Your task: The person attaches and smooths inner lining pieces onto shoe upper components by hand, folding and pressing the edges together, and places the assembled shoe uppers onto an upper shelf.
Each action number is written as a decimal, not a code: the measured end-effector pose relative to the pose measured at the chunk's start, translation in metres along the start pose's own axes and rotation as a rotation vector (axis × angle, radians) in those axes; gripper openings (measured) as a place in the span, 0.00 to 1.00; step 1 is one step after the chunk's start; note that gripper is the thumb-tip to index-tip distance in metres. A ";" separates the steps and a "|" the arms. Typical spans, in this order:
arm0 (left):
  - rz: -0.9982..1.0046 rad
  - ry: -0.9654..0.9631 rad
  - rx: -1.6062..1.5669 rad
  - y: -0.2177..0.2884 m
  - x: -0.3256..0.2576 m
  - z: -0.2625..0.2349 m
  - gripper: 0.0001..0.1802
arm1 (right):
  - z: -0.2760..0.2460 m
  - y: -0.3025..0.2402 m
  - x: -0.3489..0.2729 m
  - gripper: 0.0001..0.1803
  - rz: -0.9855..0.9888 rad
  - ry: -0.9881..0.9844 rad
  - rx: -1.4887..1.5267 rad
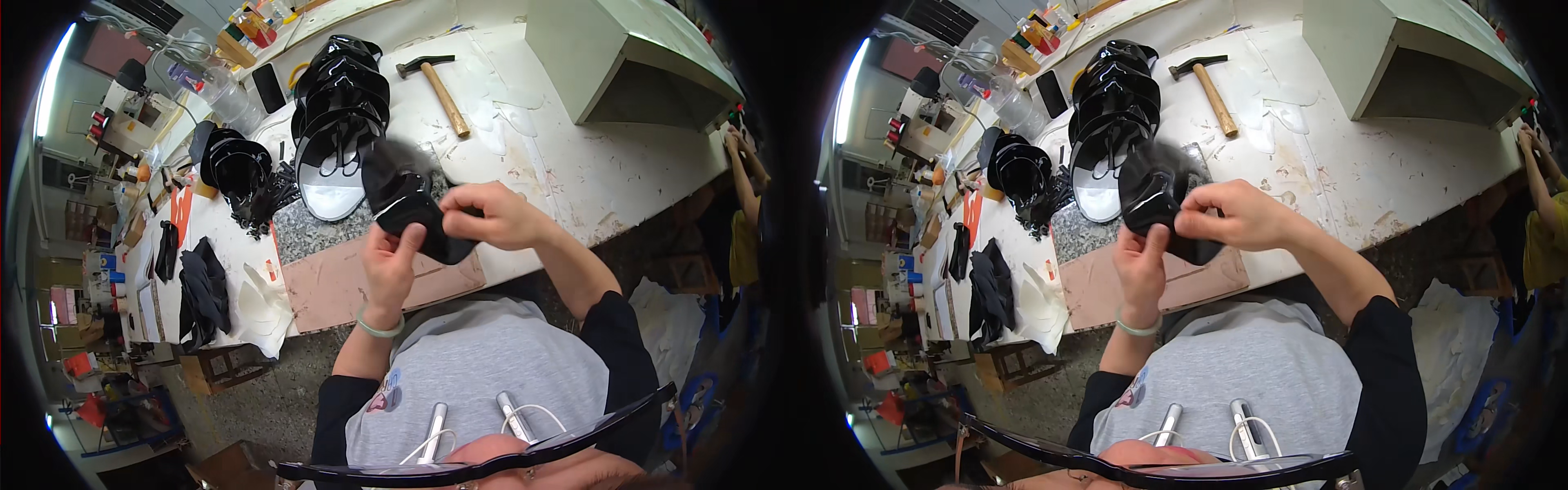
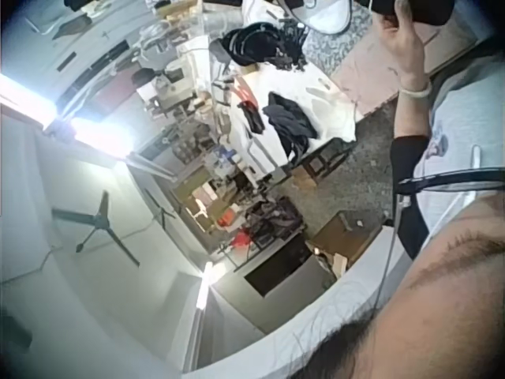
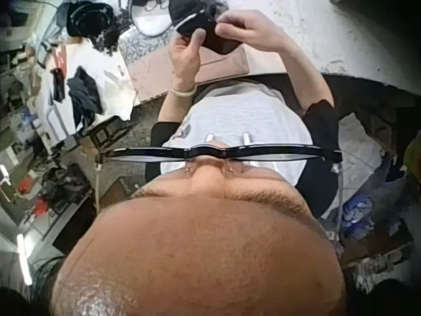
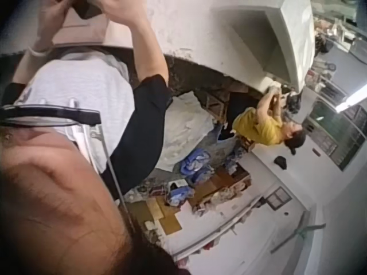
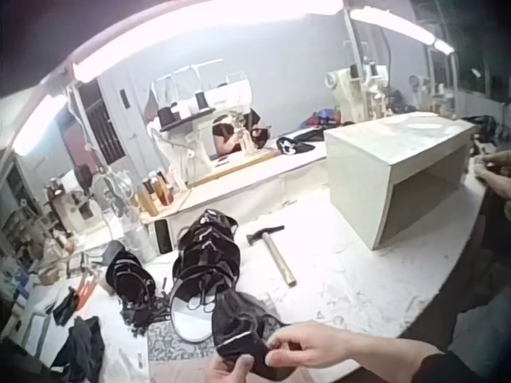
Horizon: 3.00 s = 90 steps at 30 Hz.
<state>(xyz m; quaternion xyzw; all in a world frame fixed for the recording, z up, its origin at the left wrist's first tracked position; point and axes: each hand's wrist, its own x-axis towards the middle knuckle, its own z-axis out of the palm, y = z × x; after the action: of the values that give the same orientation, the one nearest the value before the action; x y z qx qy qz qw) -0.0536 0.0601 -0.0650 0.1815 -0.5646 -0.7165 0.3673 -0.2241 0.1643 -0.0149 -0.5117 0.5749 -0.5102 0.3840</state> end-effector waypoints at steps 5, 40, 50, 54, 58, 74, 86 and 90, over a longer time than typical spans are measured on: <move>-0.127 -0.132 -0.470 0.021 0.023 0.005 0.15 | -0.003 0.002 -0.008 0.13 -0.374 0.057 -0.378; -0.319 -0.225 -0.341 0.004 0.028 0.024 0.19 | -0.032 -0.020 0.046 0.11 0.026 0.276 0.107; -0.541 0.039 -0.544 -0.026 -0.014 -0.006 0.19 | -0.045 0.055 -0.076 0.20 0.796 -0.037 0.083; -0.739 -0.017 -0.587 -0.028 -0.030 0.001 0.22 | 0.024 0.099 -0.109 0.20 0.394 0.261 1.109; -0.770 -0.054 -0.522 -0.030 -0.033 0.010 0.20 | 0.038 0.084 -0.088 0.26 0.413 0.376 1.364; -0.349 -0.110 -0.303 0.004 0.027 -0.002 0.20 | -0.020 0.019 -0.022 0.17 0.160 0.321 0.512; -0.462 -0.394 -0.004 -0.032 0.036 -0.016 0.18 | -0.122 0.011 0.028 0.14 -0.113 0.771 0.016; -0.440 -0.426 -0.055 -0.036 0.033 -0.021 0.17 | -0.207 -0.006 0.097 0.18 -0.240 1.131 -0.956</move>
<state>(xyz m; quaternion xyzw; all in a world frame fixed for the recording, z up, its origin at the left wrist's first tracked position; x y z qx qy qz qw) -0.0728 0.0255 -0.0997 0.1352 -0.5565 -0.8157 0.0816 -0.4397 0.1096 0.0373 -0.3415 0.7838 -0.4284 -0.2924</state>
